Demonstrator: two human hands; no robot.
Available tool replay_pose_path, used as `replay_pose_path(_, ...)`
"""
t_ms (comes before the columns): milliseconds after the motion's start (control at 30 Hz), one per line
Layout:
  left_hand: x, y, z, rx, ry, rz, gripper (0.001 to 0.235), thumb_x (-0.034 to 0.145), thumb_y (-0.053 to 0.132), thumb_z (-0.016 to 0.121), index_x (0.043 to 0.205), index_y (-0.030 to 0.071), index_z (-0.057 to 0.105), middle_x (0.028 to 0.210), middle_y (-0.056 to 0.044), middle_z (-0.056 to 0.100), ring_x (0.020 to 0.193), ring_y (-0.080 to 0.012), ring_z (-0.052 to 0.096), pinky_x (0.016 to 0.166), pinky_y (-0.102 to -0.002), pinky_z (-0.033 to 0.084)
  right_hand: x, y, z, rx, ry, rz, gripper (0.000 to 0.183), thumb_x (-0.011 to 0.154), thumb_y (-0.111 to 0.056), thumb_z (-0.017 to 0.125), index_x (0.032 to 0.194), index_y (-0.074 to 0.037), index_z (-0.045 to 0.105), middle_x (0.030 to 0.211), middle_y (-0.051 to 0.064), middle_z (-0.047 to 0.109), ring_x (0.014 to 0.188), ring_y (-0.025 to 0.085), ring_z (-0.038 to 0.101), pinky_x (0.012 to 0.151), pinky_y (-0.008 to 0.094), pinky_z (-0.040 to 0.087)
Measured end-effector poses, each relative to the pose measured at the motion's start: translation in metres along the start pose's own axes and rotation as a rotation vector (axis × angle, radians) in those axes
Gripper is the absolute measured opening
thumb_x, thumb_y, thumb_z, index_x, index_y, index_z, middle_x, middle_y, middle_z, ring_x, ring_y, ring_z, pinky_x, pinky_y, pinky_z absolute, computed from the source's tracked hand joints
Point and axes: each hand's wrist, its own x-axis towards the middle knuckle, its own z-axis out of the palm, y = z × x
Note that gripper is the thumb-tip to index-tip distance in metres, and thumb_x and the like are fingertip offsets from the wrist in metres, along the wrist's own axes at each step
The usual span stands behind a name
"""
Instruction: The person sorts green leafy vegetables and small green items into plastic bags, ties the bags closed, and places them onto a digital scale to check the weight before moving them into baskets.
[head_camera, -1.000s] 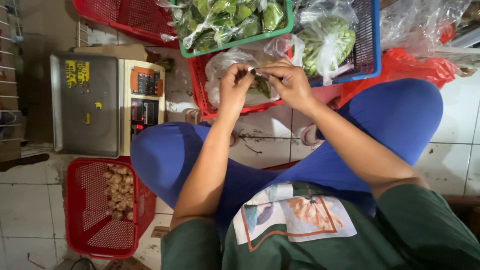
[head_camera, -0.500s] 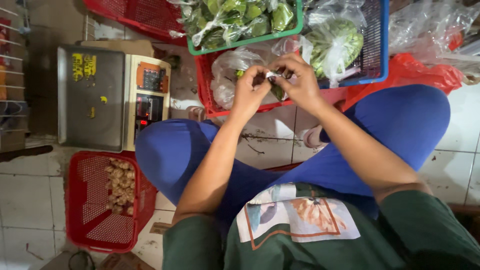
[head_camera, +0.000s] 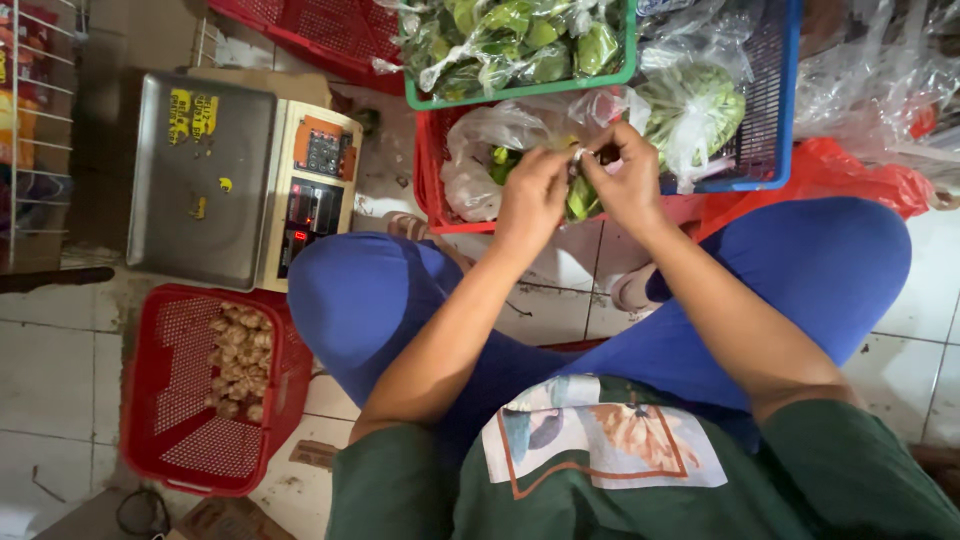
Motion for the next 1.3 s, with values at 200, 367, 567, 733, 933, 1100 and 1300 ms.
replay_pose_path(200,0.014,-0.05,-0.007,-0.787,-0.25,-0.503,0.016,0.099,0.004,0.066,0.114,-0.001,0.069,0.1,-0.004,0.073,0.084,-0.011,0.07,0.075,-0.026,0.055,0.004,-0.006,-0.01,0.242,-0.185,0.076,0.017,0.092,-0.001,0.077,0.099,-0.002,0.061,0.096,0.001,0.065,0.09,0.009,0.06,0.084,0.025,0.05)
replay_pose_path(367,0.005,-0.061,0.003,-0.854,-0.198,-0.519,0.006,0.102,0.007,0.064,0.104,0.001,0.066,0.093,-0.001,0.068,0.082,-0.0097,0.065,0.075,-0.026,0.054,0.008,-0.028,-0.018,0.356,-0.32,0.011,0.013,0.093,-0.001,0.073,0.105,-0.002,0.067,0.106,0.003,0.07,0.104,0.014,0.067,0.097,0.028,0.053)
replay_pose_path(567,0.009,-0.038,0.01,-0.376,-0.006,-0.286,0.009,0.1,0.008,0.066,0.098,0.001,0.06,0.092,-0.006,0.06,0.084,-0.0165,0.058,0.079,-0.031,0.05,0.009,-0.045,-0.017,-0.048,-0.242,-0.257,0.018,0.084,-0.003,0.079,0.095,-0.004,0.065,0.105,0.009,0.069,0.102,0.024,0.068,0.094,0.033,0.052)
replay_pose_path(733,0.01,-0.003,-0.004,0.02,0.135,0.053,0.016,0.092,0.006,0.071,0.095,0.001,0.056,0.097,-0.012,0.056,0.096,-0.0318,0.056,0.09,-0.041,0.045,0.002,-0.046,-0.005,-0.275,-0.102,-0.406,0.025,0.078,-0.003,0.082,0.1,-0.003,0.069,0.104,0.009,0.071,0.099,0.027,0.063,0.093,0.041,0.043)
replay_pose_path(933,0.012,0.017,-0.015,0.091,0.114,0.156,0.013,0.091,0.007,0.07,0.094,0.003,0.059,0.1,-0.01,0.058,0.1,-0.0334,0.056,0.094,-0.045,0.042,0.001,-0.033,0.008,-0.358,-0.01,-0.484,0.024,0.075,-0.004,0.086,0.094,-0.005,0.072,0.106,0.009,0.065,0.102,0.03,0.058,0.091,0.042,0.041)
replay_pose_path(1100,0.013,0.011,-0.01,0.043,0.092,0.129,0.014,0.096,0.013,0.068,0.102,0.004,0.058,0.108,-0.012,0.06,0.107,-0.032,0.058,0.099,-0.043,0.044,-0.002,-0.013,0.012,-0.167,-0.141,-0.244,0.016,0.081,0.001,0.081,0.092,0.0,0.07,0.095,0.009,0.062,0.091,0.025,0.056,0.08,0.038,0.042)
replay_pose_path(1300,0.013,0.002,-0.004,-0.174,-0.175,-0.188,0.05,0.093,0.034,0.073,0.125,-0.001,0.056,0.112,-0.016,0.068,0.106,-0.0289,0.069,0.092,-0.038,0.053,-0.001,0.002,-0.002,0.145,-0.133,0.027,0.01,0.091,0.005,0.071,0.1,0.001,0.073,0.091,0.001,0.07,0.081,0.005,0.06,0.07,0.023,0.048)
